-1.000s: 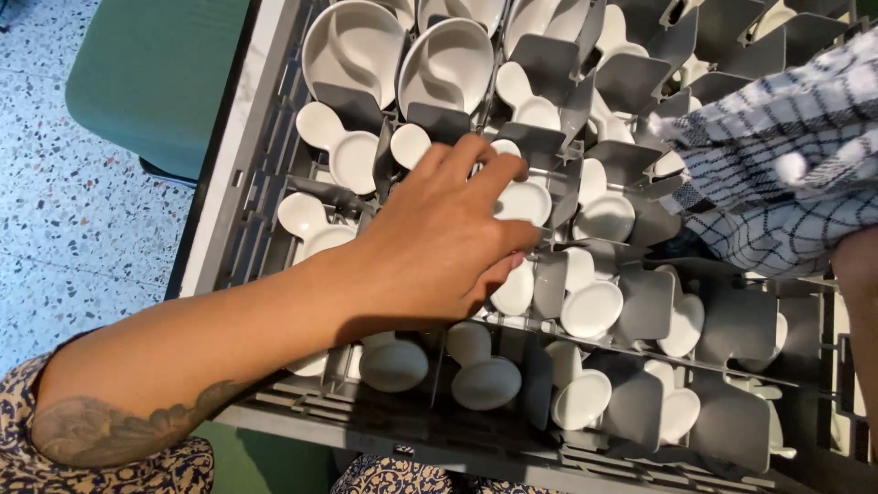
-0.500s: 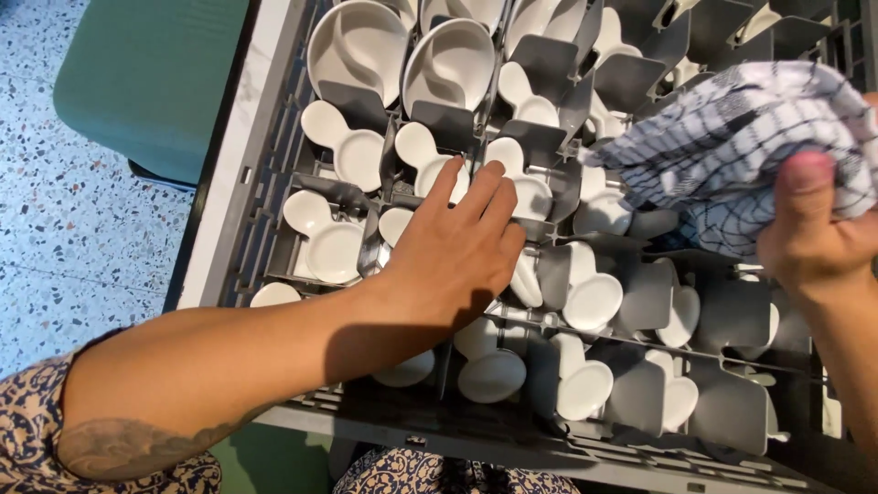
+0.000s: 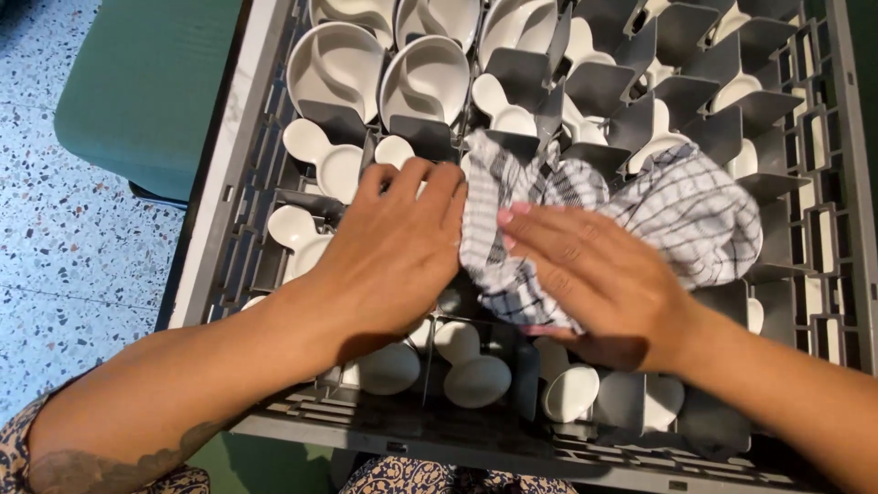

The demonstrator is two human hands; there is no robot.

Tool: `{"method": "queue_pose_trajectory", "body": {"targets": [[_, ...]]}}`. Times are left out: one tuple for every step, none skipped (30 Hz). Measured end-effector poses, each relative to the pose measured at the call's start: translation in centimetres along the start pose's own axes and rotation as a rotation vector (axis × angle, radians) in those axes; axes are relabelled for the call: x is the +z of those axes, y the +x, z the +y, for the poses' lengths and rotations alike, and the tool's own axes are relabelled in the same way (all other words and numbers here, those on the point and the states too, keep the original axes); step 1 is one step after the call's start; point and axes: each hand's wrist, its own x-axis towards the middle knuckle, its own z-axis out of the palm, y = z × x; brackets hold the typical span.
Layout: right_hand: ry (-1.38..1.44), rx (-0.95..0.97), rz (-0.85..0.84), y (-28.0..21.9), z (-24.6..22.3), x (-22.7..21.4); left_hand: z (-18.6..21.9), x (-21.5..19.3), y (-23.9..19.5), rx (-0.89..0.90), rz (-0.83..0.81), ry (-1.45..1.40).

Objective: Drying small white bowls in a commercial dishwasher rack using a kitchen towel

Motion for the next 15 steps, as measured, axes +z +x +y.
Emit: {"method": "queue_pose_trajectory", "body": {"targets": [[0.059, 0.042, 0.043, -0.4, 0.4, 0.2, 0.0, -0.2, 0.1, -0.043, 0.018, -0.039], [0.065, 0.050, 0.044, -0.2, 0.5, -0.5, 0.2, -0.4, 0.1, -0.041, 0.009, -0.043], [-0.059, 0.034, 0.050, 0.1, 0.8, -1.3, 0.2, -0.6, 0.3, -0.035, 0.038, -0.110], [-0.184, 0.018, 0.054, 0.3, 1.0, -2.0, 0.2, -0.9, 0.4, -0.028, 0.066, -0.177], [-0.183, 0.027, 0.055, -0.2, 1.0, -1.9, 0.5, -1.4, 0.5, -0.023, 0.060, -0.181], [-0.181, 0.064, 0.100, -0.7, 0.9, -1.7, 0.8, -1.9, 0.5, -0.023, 0.097, -0.255], [-0.181, 0.099, 0.144, -1.1, 0.9, -1.5, 1.0, -2.4, 0.6, -0.023, 0.136, -0.327], [-0.182, 0.105, 0.144, -0.5, 0.4, -2.0, 1.2, -2.2, 0.6, -0.019, 0.132, -0.329], [-0.091, 0.024, 0.132, 0.1, 0.0, -2.4, 1.4, -2.1, 0.6, -0.053, 0.050, -0.380], [-0.001, -0.057, 0.121, 0.8, -0.5, -2.8, 1.5, -2.0, 0.5, -0.087, -0.034, -0.430], [-0.001, -0.056, 0.123, 0.1, 0.2, -2.4, 1.5, -2.0, 0.6, -0.085, -0.035, -0.428], [-0.070, -0.041, 0.099, -0.6, 0.9, -1.9, 1.4, -2.1, 0.7, -0.069, -0.010, -0.441], [-0.138, -0.025, 0.073, -1.3, 1.6, -1.5, 1.4, -2.1, 0.7, -0.054, 0.014, -0.457], [-0.137, -0.023, 0.074, -0.8, 1.6, -2.0, 1.0, -1.7, 0.8, -0.054, 0.013, -0.457], [-0.066, 0.034, 0.117, -0.2, 1.7, -2.4, 0.6, -1.4, 0.8, -0.020, 0.128, -0.400]]}}
